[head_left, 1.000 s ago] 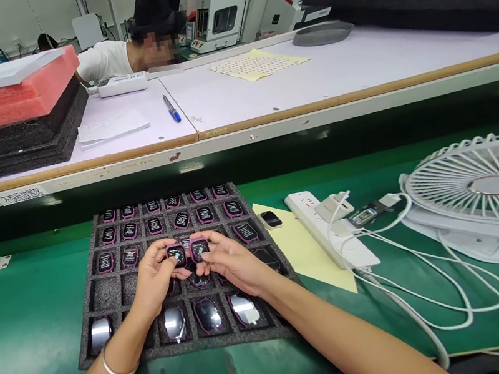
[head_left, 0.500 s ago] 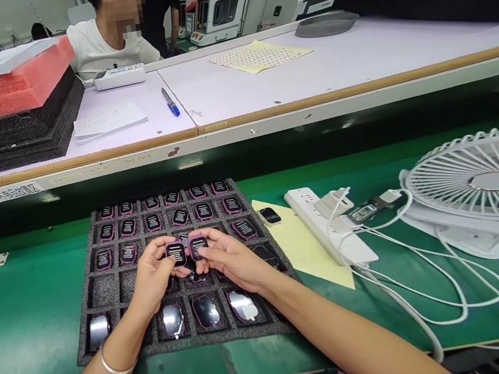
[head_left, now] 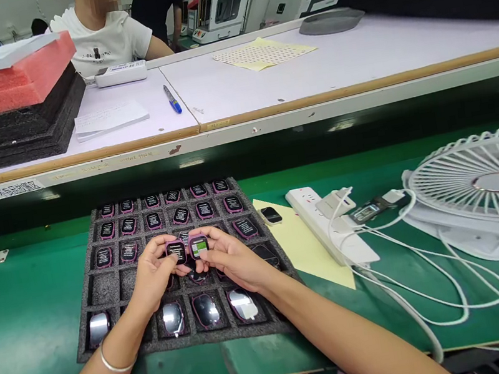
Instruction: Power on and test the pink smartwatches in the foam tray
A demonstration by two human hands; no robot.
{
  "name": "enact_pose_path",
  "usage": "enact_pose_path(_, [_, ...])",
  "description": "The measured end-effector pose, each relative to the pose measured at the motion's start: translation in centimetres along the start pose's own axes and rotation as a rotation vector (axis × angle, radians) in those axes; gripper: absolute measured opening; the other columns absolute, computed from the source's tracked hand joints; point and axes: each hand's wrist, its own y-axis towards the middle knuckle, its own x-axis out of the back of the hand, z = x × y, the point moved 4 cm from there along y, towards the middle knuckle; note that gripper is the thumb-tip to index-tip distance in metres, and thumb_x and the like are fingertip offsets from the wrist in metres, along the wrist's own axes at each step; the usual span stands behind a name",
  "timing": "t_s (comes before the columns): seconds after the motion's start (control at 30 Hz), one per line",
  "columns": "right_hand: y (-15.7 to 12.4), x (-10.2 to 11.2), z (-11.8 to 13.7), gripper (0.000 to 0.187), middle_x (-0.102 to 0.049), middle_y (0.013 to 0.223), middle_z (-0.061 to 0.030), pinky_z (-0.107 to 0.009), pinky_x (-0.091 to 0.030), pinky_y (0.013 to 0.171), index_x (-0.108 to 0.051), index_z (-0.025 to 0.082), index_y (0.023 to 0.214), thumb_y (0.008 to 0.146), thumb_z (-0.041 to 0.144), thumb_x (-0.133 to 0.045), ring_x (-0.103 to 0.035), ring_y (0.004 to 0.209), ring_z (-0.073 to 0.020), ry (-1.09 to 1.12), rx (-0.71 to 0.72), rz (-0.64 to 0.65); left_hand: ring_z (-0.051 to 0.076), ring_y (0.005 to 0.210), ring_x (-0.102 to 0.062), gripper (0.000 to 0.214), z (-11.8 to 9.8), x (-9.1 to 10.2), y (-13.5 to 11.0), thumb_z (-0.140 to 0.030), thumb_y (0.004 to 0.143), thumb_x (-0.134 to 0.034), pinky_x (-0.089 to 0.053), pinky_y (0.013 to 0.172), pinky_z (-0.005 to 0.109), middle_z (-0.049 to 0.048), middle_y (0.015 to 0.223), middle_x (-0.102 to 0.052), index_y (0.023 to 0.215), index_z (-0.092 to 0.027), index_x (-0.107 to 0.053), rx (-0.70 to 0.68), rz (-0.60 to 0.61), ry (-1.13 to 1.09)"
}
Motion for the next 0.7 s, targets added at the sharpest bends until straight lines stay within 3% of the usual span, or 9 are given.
enact_pose_path(0.17, [-0.04,-0.19,-0.02,0.053,-0.064,0.089,-0.0001,-0.029,-0.046,0.065,-0.052,0.023,0.122,0.074,0.018,-0.073,-0.063,0.066,-0.0147,0.002,0.025,0.018,0.012,0.062,-0.069,0.04,0.1,-0.12,0.03,-0.02,0.068,-0.069,-0.057,0.062,0.025,0.0042,0.107,-0.064,0.105,-0.018,-0.056,-0.037,0.027,-0.011])
enact_pose_path(0.23, [0.03,-0.13,-0.16,0.049,-0.063,0.086,0.0011,-0.029,-0.045,0.064,-0.053,0.023,0.117,0.074,0.019,-0.074,-0.063,0.064,-0.0141,-0.012,0.026,0.008,0.012,0.061,-0.069,0.04,0.16,-0.23,0.05,-0.021,0.067,-0.071,-0.057,0.061,0.025,0.0041,0.106,-0.065,0.104,-0.018,-0.056,-0.034,0.037,-0.004])
enact_pose_path(0.33, [0.14,0.11,-0.43,0.036,-0.063,0.081,0.0019,-0.029,-0.044,0.058,-0.055,0.022,0.109,0.08,0.032,-0.074,-0.062,0.057,-0.0137,0.005,-0.008,-0.026,0.015,0.057,-0.068,0.038,0.25,-0.26,0.02,-0.035,0.074,-0.071,-0.056,0.058,0.027,0.0025,0.087,-0.068,0.104,-0.017,-0.057,0.013,0.034,-0.016])
enact_pose_path(0.43, [0.19,0.3,-0.61,0.035,-0.062,0.081,0.0017,-0.029,-0.044,0.056,-0.056,0.022,0.105,0.084,0.046,-0.07,-0.06,0.054,-0.0134,0.08,-0.055,-0.042,0.018,0.057,-0.069,0.041,0.23,-0.23,-0.07,-0.046,0.078,-0.066,-0.057,0.059,0.03,0.0016,0.074,-0.067,0.104,-0.016,-0.058,0.055,0.034,-0.053])
enact_pose_path(0.7, [0.1,0.41,-0.66,0.041,-0.06,0.075,0.0038,-0.027,-0.042,0.058,-0.056,0.022,0.109,0.078,0.039,-0.078,-0.06,0.057,-0.0127,0.007,-0.022,-0.035,0.018,0.058,-0.07,0.036,0.15,-0.24,-0.16,-0.032,0.072,-0.067,-0.057,0.06,0.03,0.0012,0.081,-0.069,0.103,-0.017,-0.059,0.056,0.054,-0.068])
